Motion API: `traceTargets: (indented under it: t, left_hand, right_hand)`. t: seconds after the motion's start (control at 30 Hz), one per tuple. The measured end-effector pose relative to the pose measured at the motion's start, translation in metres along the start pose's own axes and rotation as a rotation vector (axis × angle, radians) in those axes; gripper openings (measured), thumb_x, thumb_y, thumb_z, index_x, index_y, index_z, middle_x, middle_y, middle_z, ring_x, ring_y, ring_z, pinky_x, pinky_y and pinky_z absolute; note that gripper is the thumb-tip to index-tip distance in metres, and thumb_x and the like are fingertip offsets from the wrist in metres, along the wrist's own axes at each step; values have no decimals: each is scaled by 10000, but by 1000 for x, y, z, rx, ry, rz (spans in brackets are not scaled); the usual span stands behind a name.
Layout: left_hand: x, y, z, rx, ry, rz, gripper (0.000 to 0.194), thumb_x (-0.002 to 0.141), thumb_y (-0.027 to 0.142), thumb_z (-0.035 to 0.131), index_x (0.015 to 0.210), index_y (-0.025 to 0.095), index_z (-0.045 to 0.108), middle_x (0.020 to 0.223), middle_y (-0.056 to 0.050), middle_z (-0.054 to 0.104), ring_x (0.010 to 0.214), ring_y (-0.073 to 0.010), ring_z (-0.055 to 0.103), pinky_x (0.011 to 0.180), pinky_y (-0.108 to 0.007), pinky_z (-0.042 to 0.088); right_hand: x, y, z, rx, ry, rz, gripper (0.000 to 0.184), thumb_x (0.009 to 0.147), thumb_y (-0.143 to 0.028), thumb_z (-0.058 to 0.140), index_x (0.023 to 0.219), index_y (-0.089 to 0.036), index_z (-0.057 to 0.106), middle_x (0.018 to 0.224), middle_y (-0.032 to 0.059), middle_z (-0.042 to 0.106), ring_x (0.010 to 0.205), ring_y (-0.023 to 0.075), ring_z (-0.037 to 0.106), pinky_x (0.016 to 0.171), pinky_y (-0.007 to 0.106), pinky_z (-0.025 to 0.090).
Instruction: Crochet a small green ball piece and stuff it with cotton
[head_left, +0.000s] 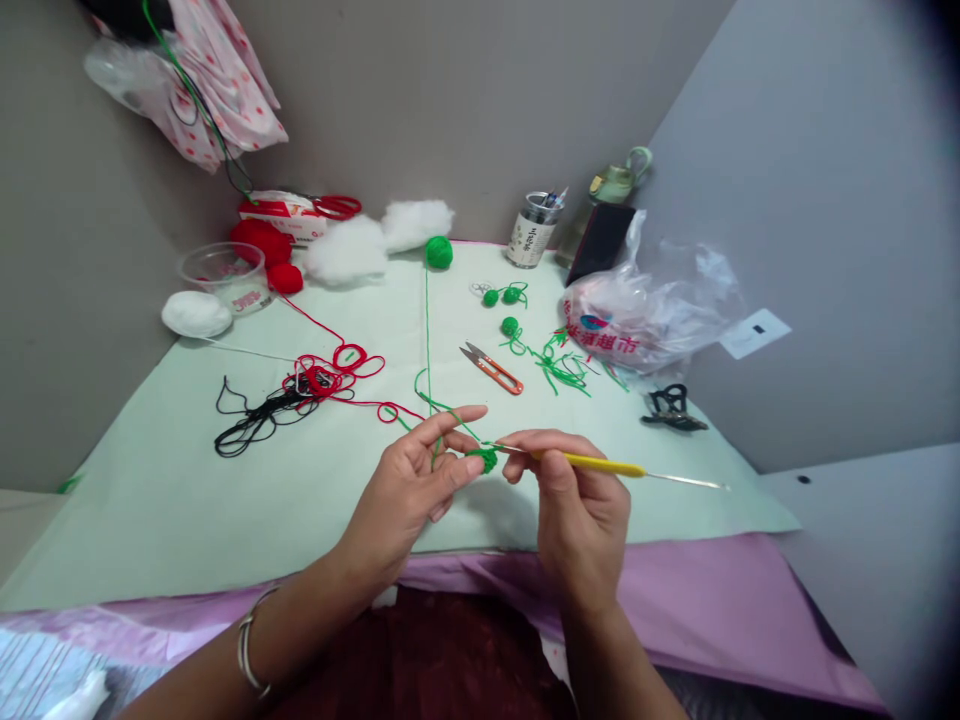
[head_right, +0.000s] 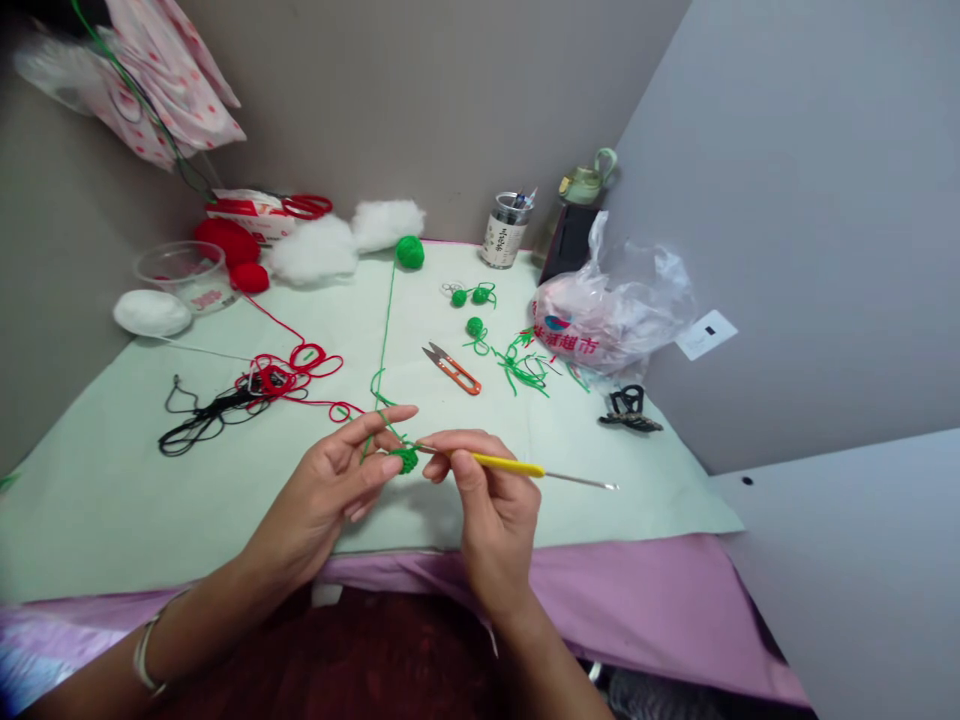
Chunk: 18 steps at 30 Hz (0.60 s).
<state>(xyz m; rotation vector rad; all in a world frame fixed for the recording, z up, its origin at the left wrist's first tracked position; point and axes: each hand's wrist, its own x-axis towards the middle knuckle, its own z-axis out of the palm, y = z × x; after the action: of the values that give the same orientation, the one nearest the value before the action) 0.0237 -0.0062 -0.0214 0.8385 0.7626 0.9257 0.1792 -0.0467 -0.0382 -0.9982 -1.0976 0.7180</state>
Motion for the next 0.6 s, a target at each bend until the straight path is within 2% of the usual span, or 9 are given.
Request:
traceTargets:
  t: [0.1, 0.2, 0.33, 0.47, 0.6]
  left_hand:
    - [0, 1, 0, -27, -9, -3, 424, 822, 303, 902, 1230, 270, 793, 897, 41, 612, 505, 5, 371, 435, -169, 271]
    - [0, 0, 1, -43, -6, -6, 457, 812, 320, 911, 1245, 249, 780, 903, 34, 626, 511, 2, 370, 429, -157, 278]
    - [1, -1, 7, -40, 8, -25, 598, 815, 316, 910, 1365, 217, 697, 903, 20, 662, 506, -9, 351, 405, -150, 262]
    - [1, 1, 12, -84, 32, -61, 720, 781, 253, 929, 1436, 203, 636, 835, 46, 622, 511, -19, 350, 394, -139, 247]
    - [2, 6, 6, -189, -44, -145, 555, 785, 201, 913, 1309, 193, 732, 843, 53, 603, 459, 27, 265, 392, -136, 204]
  right_hand:
    - [3, 4, -2, 136, -32, 77, 191, 1060, -287, 617, 1014, -268, 801, 972, 16, 802, 751, 129, 695, 732, 285, 569]
    - [4, 6, -2, 173, -39, 95, 184, 1054, -296, 628, 1006, -260, 802, 955, 21, 801, 741, 128, 695, 721, 281, 569]
    - [2, 5, 1, 72, -41, 43, 184, 1054, -271, 624, 1024, -273, 806, 958, 17, 780, 743, 124, 671, 720, 281, 555]
    - [0, 4, 2, -55, -19, -48, 185, 1044, -238, 631, 1013, -264, 812, 958, 21, 754, 723, 118, 638, 694, 281, 530]
    - [5, 3, -5, 81, 44, 22, 184, 1038, -278, 645, 972, -247, 813, 921, 25, 751, 701, 116, 660, 673, 270, 541]
